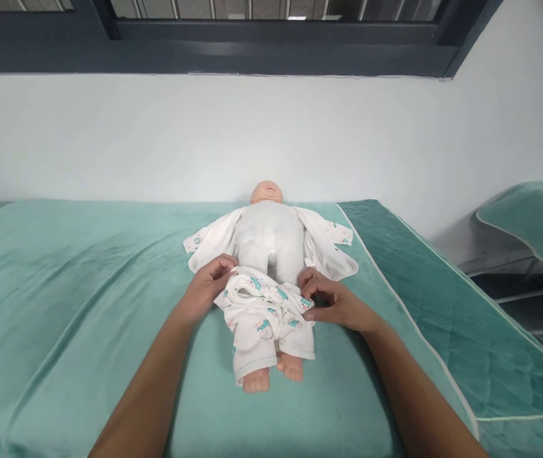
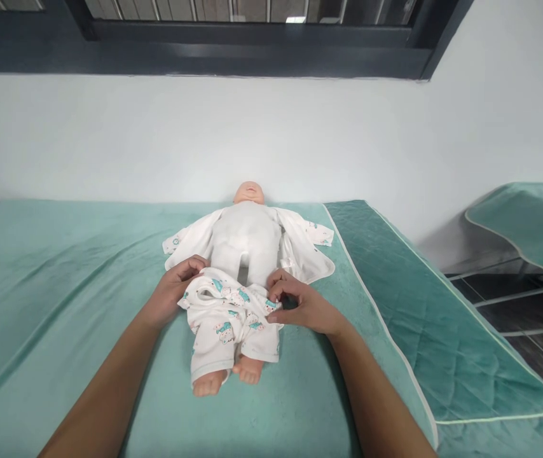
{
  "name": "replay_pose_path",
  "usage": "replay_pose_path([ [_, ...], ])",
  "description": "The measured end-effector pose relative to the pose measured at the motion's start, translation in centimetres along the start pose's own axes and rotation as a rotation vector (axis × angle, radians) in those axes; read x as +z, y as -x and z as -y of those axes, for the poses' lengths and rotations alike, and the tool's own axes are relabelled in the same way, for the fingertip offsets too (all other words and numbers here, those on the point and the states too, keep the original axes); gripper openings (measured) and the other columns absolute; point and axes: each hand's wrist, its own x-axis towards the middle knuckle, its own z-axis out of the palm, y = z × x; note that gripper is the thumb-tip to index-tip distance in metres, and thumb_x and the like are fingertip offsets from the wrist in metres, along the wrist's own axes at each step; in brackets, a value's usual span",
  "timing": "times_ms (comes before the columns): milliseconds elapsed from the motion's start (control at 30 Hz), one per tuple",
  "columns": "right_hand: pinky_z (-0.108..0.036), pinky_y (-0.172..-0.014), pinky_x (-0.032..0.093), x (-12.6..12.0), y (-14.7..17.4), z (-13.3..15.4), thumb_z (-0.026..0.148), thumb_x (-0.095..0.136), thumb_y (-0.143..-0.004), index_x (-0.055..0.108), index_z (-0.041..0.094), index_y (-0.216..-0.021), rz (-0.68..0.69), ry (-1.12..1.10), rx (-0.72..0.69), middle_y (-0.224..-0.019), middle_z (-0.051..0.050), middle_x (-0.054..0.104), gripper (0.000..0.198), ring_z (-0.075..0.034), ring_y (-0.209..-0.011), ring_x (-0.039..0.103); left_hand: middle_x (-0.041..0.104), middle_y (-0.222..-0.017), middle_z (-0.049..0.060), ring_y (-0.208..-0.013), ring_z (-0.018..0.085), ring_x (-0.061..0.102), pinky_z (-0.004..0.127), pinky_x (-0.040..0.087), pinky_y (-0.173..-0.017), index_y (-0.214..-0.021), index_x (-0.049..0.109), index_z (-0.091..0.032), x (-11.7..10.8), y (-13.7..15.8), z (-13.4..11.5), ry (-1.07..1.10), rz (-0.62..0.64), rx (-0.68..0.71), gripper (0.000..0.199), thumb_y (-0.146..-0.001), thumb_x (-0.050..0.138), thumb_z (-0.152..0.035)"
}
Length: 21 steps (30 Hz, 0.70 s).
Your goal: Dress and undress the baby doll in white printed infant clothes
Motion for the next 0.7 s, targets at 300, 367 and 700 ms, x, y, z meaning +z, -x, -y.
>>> replay_pose_path([
  [300,-0.029,-0.076,0.035,0.0,-0.1,-1.1,0.037,0.066,-0.088,0.056,0.022,-0.081,-0.277,-0.325,0.054,-0.095,-0.002,0.049,0.019,-0.016,-0.086,0.044,0.058,-0.086,0.001,-0.076,0.013,0.050,0.023,0.039,-0.066,-0.086,0.057,-0.018,0.2,0.0,0.4,0.108,-0.093,-0.074,0.027,-0.083,0.068,-0.042],
  [367,-0.028,-0.070,0.033,0.1,-0.1,-1.6,0.039,0.065,-0.089,0.056,0.022,-0.082,-0.344,-0.395,0.107,-0.085,0.000,0.049,0.021,-0.015,-0.077,0.042,0.056,-0.077,-0.002,-0.067,0.011,0.045,0.022,0.036,-0.061,-0.086,0.056,-0.019,0.2,0.0,0.5,0.109,-0.110,-0.098,0.029,-0.084,0.066,-0.045],
  [700,-0.027,-0.053,0.025,0.9,-3.3,-2.7,0.049,0.067,-0.083,0.054,0.023,-0.079,-0.660,-0.261,0.108,-0.062,0.005,0.042,0.030,-0.011,-0.056,0.033,0.050,-0.072,-0.004,-0.061,0.009,0.040,0.021,0.030,-0.054,-0.086,0.052,-0.019,0.7,-0.7,1.2,0.077,-0.193,-0.113,0.030,-0.083,0.066,-0.045],
])
